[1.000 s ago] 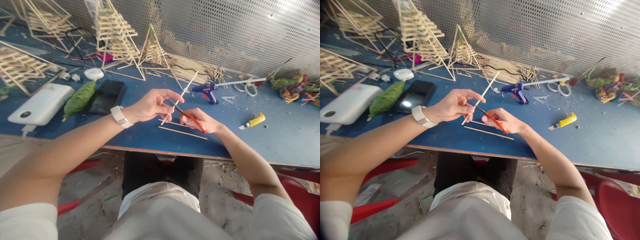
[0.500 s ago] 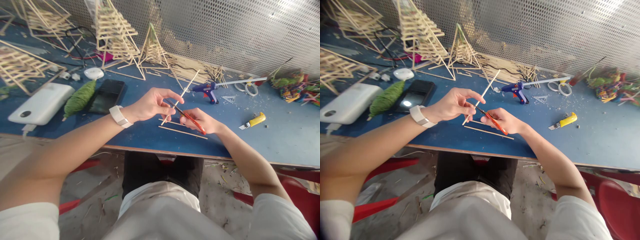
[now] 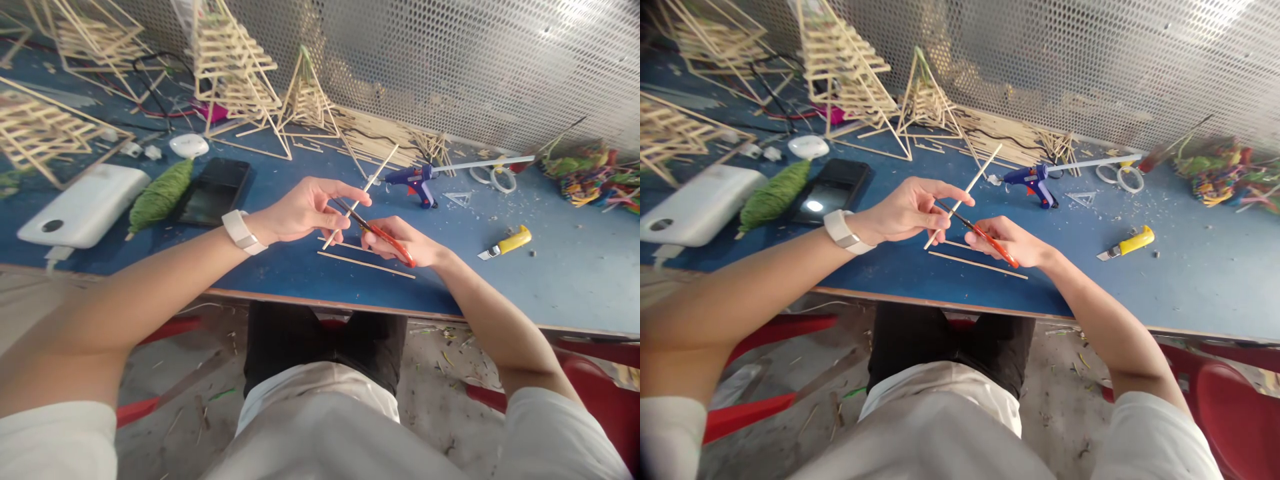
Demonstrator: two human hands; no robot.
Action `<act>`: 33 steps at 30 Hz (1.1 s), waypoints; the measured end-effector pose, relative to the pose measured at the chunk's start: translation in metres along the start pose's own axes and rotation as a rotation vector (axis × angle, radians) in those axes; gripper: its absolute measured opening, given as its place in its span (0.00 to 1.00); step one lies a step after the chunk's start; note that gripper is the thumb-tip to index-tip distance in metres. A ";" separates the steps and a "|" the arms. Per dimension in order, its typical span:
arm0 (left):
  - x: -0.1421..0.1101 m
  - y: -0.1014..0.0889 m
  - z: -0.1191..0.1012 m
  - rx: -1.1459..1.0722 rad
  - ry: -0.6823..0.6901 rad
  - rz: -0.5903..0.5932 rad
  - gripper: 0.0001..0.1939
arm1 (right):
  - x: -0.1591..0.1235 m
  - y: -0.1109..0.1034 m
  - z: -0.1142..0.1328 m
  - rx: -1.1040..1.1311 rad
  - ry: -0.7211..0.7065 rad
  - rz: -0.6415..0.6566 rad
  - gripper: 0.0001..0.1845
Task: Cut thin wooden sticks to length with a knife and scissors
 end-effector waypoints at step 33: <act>-0.137 -0.104 -0.035 1.332 -0.326 -0.735 0.34 | -0.002 0.002 -0.001 -0.093 0.000 -0.018 0.30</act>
Point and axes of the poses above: each hand's wrist, its own x-axis towards the middle knuckle, its own y-axis out of the palm, z = x × y, the point moved 3 cm from there along x, towards the middle knuckle, and after that the axes turned 4 degrees about -y, right-handed, at the moved point
